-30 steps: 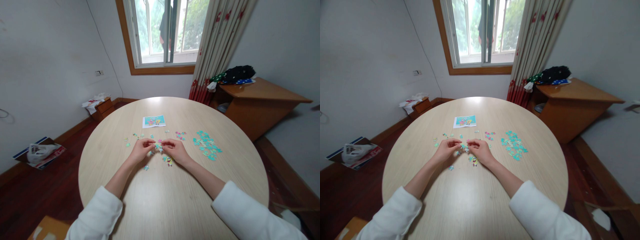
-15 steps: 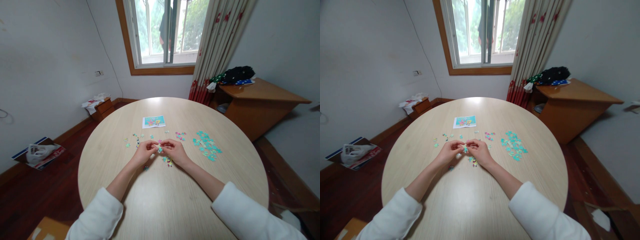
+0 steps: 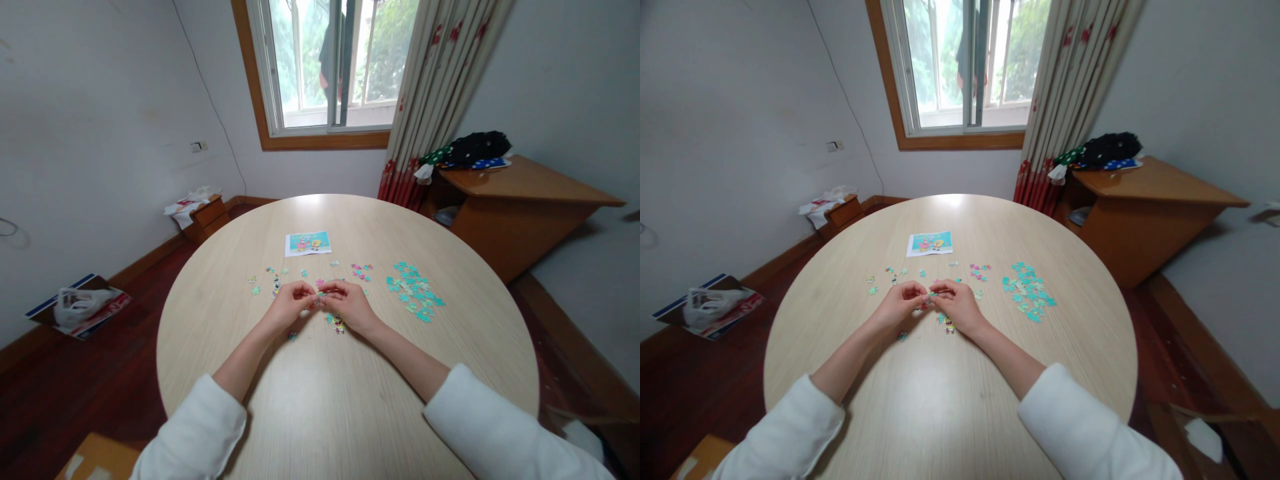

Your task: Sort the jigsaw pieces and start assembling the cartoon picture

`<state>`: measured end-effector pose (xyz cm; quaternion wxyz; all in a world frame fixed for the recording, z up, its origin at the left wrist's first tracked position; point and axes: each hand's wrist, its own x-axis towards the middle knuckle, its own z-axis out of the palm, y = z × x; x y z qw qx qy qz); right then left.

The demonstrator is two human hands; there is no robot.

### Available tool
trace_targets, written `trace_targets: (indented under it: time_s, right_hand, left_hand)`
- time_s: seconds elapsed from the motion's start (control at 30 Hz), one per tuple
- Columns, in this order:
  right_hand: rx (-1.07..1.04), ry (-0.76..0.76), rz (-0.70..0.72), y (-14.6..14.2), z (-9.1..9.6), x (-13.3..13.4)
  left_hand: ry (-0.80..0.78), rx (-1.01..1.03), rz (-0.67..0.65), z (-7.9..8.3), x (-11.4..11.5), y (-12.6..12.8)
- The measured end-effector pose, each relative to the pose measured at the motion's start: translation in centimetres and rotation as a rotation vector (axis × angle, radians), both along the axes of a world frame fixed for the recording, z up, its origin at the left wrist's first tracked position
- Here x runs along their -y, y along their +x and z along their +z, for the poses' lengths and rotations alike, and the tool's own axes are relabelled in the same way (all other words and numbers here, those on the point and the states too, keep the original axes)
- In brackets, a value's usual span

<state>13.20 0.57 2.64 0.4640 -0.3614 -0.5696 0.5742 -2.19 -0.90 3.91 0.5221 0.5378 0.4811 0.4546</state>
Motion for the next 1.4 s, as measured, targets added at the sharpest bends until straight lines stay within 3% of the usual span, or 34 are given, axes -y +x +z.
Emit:
trace_targets:
  time_s: [0.23, 1.4]
  right_hand:
    - [0.068, 0.147, -0.090, 0.4, -0.1, -0.5]
    - [0.050, 0.112, -0.092, 0.5, -0.4, -0.6]
  left_hand:
    - [-0.026, 0.049, 0.014, 0.7, 0.3, -0.3]
    - [-0.099, 0.067, 0.004, 1.3, 0.6, -0.3]
